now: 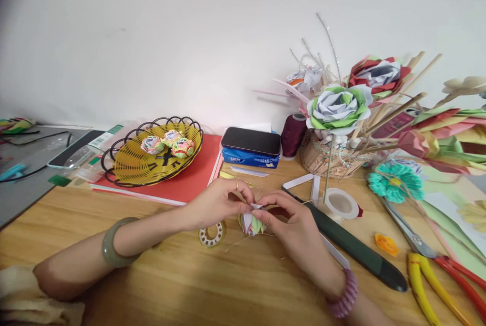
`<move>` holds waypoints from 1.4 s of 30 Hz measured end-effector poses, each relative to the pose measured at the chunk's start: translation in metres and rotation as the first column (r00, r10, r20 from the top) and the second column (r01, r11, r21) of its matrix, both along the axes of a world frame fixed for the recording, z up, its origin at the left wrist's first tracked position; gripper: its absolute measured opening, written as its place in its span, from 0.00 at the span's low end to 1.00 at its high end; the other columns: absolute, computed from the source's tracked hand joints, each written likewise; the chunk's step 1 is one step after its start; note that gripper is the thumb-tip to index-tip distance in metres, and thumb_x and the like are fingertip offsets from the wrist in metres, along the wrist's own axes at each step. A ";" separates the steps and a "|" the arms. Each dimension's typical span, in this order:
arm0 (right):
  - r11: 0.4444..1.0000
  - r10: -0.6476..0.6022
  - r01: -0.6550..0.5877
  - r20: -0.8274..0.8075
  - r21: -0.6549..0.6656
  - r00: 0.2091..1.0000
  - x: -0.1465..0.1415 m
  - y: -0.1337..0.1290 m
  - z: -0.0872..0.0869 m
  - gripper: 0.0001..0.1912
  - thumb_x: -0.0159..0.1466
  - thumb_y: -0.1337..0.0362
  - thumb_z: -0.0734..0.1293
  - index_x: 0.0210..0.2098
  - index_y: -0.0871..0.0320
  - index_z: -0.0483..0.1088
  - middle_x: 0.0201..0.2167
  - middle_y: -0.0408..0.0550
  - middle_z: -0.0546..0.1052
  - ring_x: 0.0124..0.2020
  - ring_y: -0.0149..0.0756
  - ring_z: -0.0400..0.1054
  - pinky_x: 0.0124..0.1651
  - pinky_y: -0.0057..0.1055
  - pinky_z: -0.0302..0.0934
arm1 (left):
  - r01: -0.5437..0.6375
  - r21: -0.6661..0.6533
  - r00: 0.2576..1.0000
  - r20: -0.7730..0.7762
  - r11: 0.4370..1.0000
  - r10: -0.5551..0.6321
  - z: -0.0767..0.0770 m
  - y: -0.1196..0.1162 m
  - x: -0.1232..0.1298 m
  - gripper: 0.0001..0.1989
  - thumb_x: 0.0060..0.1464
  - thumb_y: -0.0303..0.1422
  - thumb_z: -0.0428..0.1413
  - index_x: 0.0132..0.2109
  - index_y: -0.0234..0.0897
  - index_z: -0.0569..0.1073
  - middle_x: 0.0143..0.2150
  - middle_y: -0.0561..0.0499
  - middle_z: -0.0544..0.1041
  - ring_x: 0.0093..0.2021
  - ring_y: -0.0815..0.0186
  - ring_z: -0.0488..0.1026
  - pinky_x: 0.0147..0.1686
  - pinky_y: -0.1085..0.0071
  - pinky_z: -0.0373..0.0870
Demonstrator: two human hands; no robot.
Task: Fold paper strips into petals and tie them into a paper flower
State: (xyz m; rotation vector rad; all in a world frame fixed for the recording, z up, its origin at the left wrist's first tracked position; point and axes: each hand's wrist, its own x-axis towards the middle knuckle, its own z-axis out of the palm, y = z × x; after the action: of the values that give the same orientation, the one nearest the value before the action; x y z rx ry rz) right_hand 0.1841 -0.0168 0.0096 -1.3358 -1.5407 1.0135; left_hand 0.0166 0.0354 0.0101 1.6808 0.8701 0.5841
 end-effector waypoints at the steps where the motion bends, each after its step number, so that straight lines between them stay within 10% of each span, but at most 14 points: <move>1: 0.998 0.038 -0.039 -0.024 -0.047 0.999 0.001 0.000 0.001 0.10 0.53 0.56 0.67 0.28 0.57 0.71 0.29 0.46 0.73 0.30 0.34 0.67 0.33 0.28 0.63 | 0.025 -0.055 0.999 0.038 0.998 -0.023 0.001 0.003 0.000 0.06 0.43 0.31 0.57 0.29 0.33 0.70 0.29 0.52 0.72 0.29 0.71 0.68 0.31 0.74 0.64; 24: 0.980 0.066 -0.088 -0.127 -0.180 0.990 0.003 -0.001 -0.001 0.10 0.53 0.57 0.68 0.26 0.58 0.70 0.24 0.42 0.73 0.26 0.30 0.65 0.30 0.25 0.61 | 0.140 -0.471 0.966 0.259 0.871 -0.015 -0.001 0.008 -0.001 0.08 0.36 0.29 0.62 0.27 0.30 0.71 0.24 0.54 0.72 0.24 0.75 0.68 0.29 0.75 0.64; 42: 0.987 0.098 -0.088 0.070 -0.135 0.993 0.003 -0.001 -0.010 0.12 0.56 0.55 0.65 0.24 0.58 0.66 0.23 0.43 0.72 0.25 0.31 0.65 0.28 0.25 0.60 | 0.010 -0.298 0.996 0.090 0.955 0.018 0.003 0.004 0.004 0.06 0.37 0.24 0.58 0.23 0.31 0.67 0.21 0.56 0.69 0.22 0.76 0.64 0.23 0.79 0.59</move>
State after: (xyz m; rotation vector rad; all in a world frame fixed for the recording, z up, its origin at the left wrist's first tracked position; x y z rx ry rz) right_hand 0.1876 -0.0177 -0.0005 -1.4185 -1.6299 1.1510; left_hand 0.0202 0.0394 0.0132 1.3690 0.8496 0.5010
